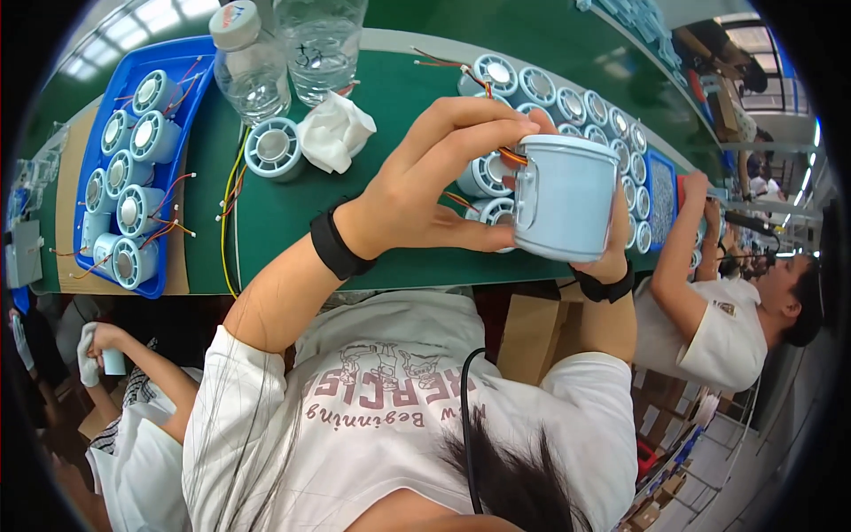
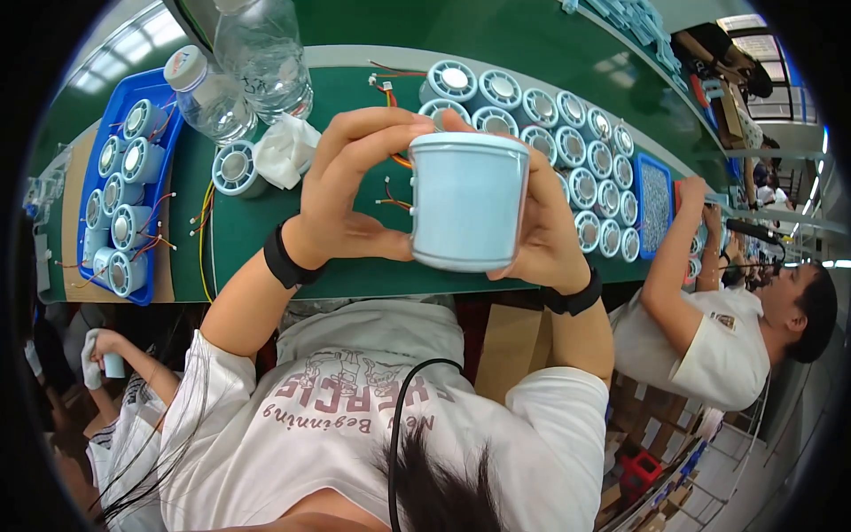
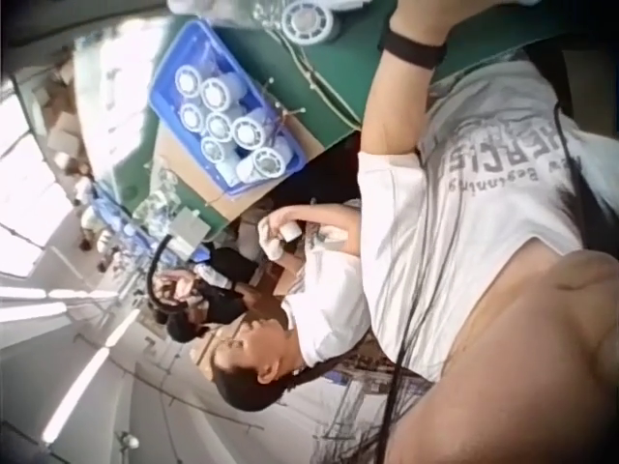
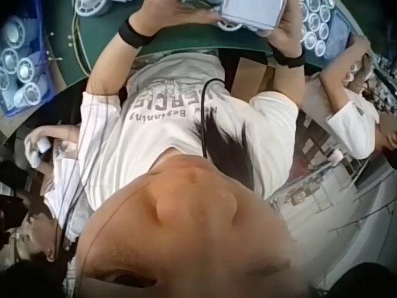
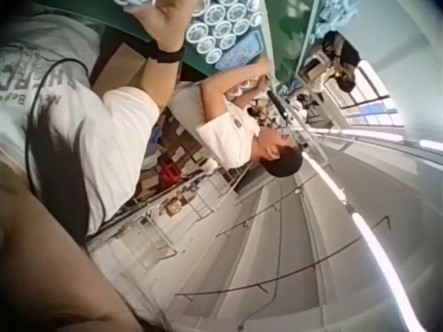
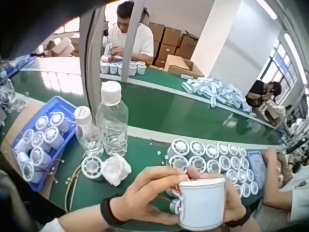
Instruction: The person wipes a fan housing with a cloth, inserts a fan into the housing by hand, and then wipes the assembled unit before placing it into a cardboard box.
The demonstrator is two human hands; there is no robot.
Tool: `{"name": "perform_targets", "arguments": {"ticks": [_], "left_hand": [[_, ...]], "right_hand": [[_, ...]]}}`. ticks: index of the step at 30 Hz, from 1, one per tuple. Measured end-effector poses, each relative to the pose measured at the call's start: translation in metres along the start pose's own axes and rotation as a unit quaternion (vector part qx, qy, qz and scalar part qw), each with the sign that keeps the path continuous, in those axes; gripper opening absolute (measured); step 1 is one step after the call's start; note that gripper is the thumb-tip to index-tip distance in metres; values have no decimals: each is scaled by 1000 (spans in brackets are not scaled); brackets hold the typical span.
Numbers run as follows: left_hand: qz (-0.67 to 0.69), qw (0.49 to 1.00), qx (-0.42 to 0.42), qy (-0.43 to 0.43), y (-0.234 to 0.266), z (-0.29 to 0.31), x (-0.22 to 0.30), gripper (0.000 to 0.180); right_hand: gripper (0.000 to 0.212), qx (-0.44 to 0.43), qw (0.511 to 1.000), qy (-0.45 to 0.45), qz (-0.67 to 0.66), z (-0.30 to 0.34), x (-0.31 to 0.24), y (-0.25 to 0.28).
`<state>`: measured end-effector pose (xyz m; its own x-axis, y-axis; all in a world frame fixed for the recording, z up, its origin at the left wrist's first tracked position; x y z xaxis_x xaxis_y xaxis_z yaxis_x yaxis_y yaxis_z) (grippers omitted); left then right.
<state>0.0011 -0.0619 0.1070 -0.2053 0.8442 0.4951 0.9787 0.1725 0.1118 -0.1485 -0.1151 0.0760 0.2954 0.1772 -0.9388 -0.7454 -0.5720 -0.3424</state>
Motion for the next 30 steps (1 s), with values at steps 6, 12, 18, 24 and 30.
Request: {"name": "perform_targets", "arguments": {"ticks": [6,12,18,24,30], "left_hand": [[3,999,-32,-28,-11,2,12,78],[13,999,-11,-41,-16,4,4,87],[142,988,-20,63,-24,12,-15,85],[188,975,-78,94,-34,9,-18,81],[-79,993,-86,23,-32,2,2,83]], "right_hand": [[88,-109,945,167,258,20,-39,-20],[85,-37,745,285,602,34,-81,-61],[96,-66,820,287,491,29,-78,-60],[76,38,951,90,295,3,-67,-27],[74,-43,961,-19,273,6,-34,-25]]}}
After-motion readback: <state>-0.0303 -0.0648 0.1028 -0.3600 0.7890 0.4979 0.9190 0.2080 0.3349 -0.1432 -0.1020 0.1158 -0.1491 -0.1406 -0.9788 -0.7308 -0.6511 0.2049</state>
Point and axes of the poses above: each hand's wrist, its own z-axis away from the middle knuckle, its own y-axis out of the back of the hand, x = y × z, the point moved 10 cm from there along -z, towards the middle knuckle, and after that the axes turned 4 degrees about -z, right-handed, at the moved point
